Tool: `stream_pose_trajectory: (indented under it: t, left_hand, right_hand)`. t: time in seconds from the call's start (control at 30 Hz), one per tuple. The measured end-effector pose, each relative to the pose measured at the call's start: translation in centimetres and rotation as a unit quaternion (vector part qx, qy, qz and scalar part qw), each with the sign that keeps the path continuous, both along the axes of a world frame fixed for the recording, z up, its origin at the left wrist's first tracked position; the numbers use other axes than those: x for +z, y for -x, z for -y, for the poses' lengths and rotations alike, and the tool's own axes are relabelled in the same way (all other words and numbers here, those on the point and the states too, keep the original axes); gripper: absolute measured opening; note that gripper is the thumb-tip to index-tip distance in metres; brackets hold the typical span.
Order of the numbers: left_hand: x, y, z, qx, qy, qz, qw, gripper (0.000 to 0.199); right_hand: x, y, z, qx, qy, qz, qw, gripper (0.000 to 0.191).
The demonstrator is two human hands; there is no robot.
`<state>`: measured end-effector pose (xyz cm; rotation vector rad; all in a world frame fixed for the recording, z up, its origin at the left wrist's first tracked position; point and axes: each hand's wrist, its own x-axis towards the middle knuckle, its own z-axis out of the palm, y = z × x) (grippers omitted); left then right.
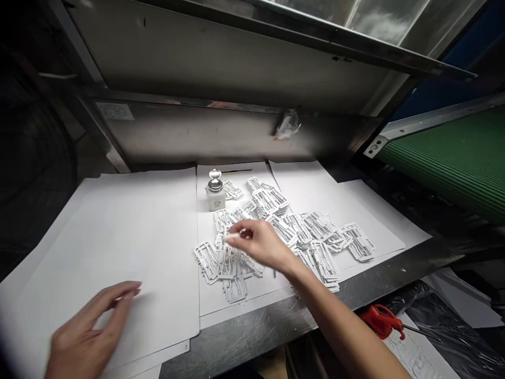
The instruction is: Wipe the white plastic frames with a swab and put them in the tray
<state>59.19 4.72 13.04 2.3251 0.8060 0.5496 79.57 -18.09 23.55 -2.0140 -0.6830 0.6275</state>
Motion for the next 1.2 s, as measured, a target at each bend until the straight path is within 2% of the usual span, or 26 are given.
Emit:
stream_pose_trajectory:
  t: [0.07, 0.13, 0.23, 0.33, 0.5, 0.77, 0.83, 0.93, 1.03, 1.1, 1.2]
  left_hand:
    - [0.3, -2.8, 1.3, -0.08, 0.002, 0.055, 0.995, 0.024]
    - [0.5, -4.6, 2.5, -0.133, 0.033, 0.047, 0.989, 0.023]
    - [0.4, -5.7, 3.3, -0.169, 0.082, 0.004, 0.982, 0.026]
    - [0.0, -5.8, 3.0, -0.158, 0.104, -0.017, 0.982, 0.027]
    - [-0.4, -6.6, 1.9, -0.097, 0.121, -0.066, 0.986, 0.03]
    - [0.4, -10.3, 2.9, -0.134, 0.079, -0.184, 0.971, 0.056]
    - [0.9, -10.8, 3.3, -0.131, 0.054, -0.189, 0.972, 0.059]
    - [1.9, -11.4, 4.1, -0.112, 0.036, -0.146, 0.982, 0.053]
    - [2.6, -12.1, 5.2, -0.155, 0.051, -0.121, 0.979, 0.046]
    - [2.8, -12.8, 6.1, -0.196, 0.045, -0.139, 0.97, 0.048]
    - [2.6, -13.7, 7.3, -0.209, 0.036, -0.177, 0.961, 0.047]
  right_hand:
    - [0.7, -2.9, -1.8, -0.008, 0.005, 0.114, 0.993, 0.035]
    - [1.1, -5.9, -4.2, -0.032, 0.019, 0.262, 0.964, 0.03]
    - [1.1, -9.7, -7.5, -0.034, 0.039, 0.316, 0.947, 0.022]
    - [0.6, -11.9, -9.6, -0.005, 0.069, 0.339, 0.938, 0.016]
    - [-0.3, -12.4, -10.6, 0.029, 0.117, 0.35, 0.929, 0.017]
    - [-0.5, -12.0, -11.4, 0.026, 0.179, 0.355, 0.917, 0.018]
    - [-0.5, -12.3, -11.4, 0.03, 0.168, 0.358, 0.918, 0.016]
    - [-0.6, -12.7, -11.2, 0.017, 0.127, 0.368, 0.921, 0.012]
    - [-0.7, -12.9, -10.9, 0.002, 0.093, 0.364, 0.927, 0.01]
    - [-0.6, -12.7, -10.5, -0.008, 0.078, 0.354, 0.932, 0.01]
    - [-0.4, -12.2, -9.5, -0.02, 0.055, 0.332, 0.941, 0.01]
